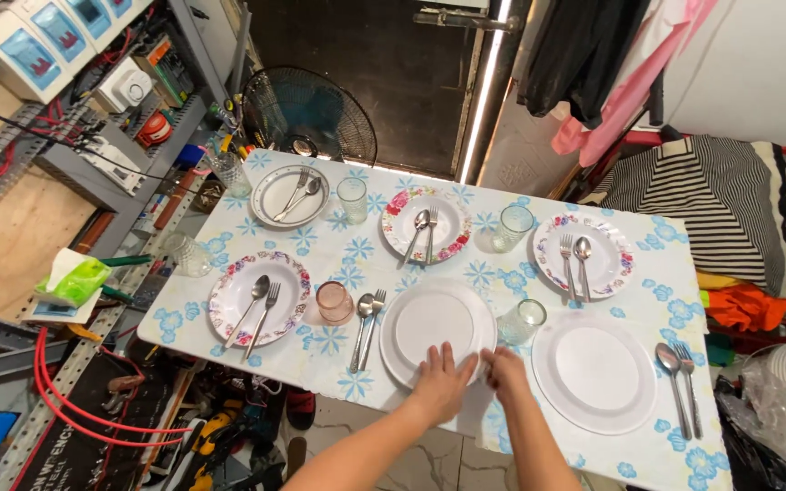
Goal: Setting the table by wiping and arranging plates, silverware, and glasses.
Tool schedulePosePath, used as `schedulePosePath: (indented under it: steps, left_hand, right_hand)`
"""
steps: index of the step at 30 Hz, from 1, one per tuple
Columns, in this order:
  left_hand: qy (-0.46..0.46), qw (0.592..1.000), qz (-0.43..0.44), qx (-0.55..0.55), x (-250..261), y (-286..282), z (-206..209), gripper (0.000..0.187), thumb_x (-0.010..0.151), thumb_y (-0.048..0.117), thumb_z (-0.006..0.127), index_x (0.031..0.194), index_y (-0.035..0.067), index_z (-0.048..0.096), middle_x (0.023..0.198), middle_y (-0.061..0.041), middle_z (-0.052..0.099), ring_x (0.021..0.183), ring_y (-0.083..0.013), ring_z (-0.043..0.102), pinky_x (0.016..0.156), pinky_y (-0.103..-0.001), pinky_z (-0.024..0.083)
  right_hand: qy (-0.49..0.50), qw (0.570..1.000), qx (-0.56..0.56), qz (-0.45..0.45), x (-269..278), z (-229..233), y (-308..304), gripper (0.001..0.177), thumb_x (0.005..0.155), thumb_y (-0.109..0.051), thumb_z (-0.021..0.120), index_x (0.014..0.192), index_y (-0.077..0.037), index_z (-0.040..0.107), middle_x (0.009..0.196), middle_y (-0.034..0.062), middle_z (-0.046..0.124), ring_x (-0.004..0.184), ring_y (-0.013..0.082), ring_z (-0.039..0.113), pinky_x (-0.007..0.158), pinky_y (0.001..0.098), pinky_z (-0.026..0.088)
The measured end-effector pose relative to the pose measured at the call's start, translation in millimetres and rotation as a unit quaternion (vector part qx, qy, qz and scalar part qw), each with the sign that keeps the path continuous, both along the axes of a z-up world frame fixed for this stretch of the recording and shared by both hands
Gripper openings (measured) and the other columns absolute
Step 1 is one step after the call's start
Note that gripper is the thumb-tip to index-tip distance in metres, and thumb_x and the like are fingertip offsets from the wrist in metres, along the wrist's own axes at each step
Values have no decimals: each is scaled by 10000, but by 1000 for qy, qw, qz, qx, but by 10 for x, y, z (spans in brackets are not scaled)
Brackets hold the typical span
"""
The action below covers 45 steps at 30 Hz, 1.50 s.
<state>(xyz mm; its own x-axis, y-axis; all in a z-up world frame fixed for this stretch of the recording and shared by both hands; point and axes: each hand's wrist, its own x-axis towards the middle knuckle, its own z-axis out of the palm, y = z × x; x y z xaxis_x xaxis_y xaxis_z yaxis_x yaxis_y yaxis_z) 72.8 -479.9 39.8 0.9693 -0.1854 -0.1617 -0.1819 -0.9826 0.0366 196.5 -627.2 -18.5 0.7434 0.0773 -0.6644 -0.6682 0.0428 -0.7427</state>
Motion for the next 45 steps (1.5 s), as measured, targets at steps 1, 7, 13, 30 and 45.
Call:
schedulePosePath:
  steps: [1,7,13,30,45]
  left_hand:
    - [0,1000,3,-1,22,113,153,985,901,235,710,1673,129,108,1523,-492,207,1327,-718,296,963,-705,427]
    - [-97,924,132,-346,64,934,669,657,926,360,673,1439,29,431,1362,-233,578,1236,-402,577,1009,-478,498]
    - [-191,895,273,-296,-106,1570,-46,291,879,139,693,1154,74,625,1179,-164,651,1100,-365,638,918,-467,548]
    - [-36,801,520,-293,81,1640,-409,401,812,188,812,1134,58,612,1173,-136,658,1129,-360,642,923,-473,531]
    - [-3,838,446,-314,-283,1810,-330,173,853,145,665,1003,64,689,942,-214,745,955,-414,704,859,-499,547]
  right_hand:
    - [0,1000,-1,3,80,90,15,118,884,-140,739,897,-61,652,625,32,524,470,138,408,418,298,292]
    - [-366,913,-155,88,158,1440,426,137,849,-142,754,882,-25,692,705,-1,695,667,186,646,599,329,500]
    - [-638,683,-314,166,-300,1796,753,22,912,-95,661,908,-76,652,847,136,674,779,369,663,656,472,517]
    - [-551,512,-441,489,-1037,453,413,259,799,-64,601,1057,-62,573,1007,109,576,967,300,621,808,398,549]
    - [-549,586,-397,443,-1106,478,546,490,825,-20,570,1310,-84,583,1029,109,560,971,295,628,797,396,550]
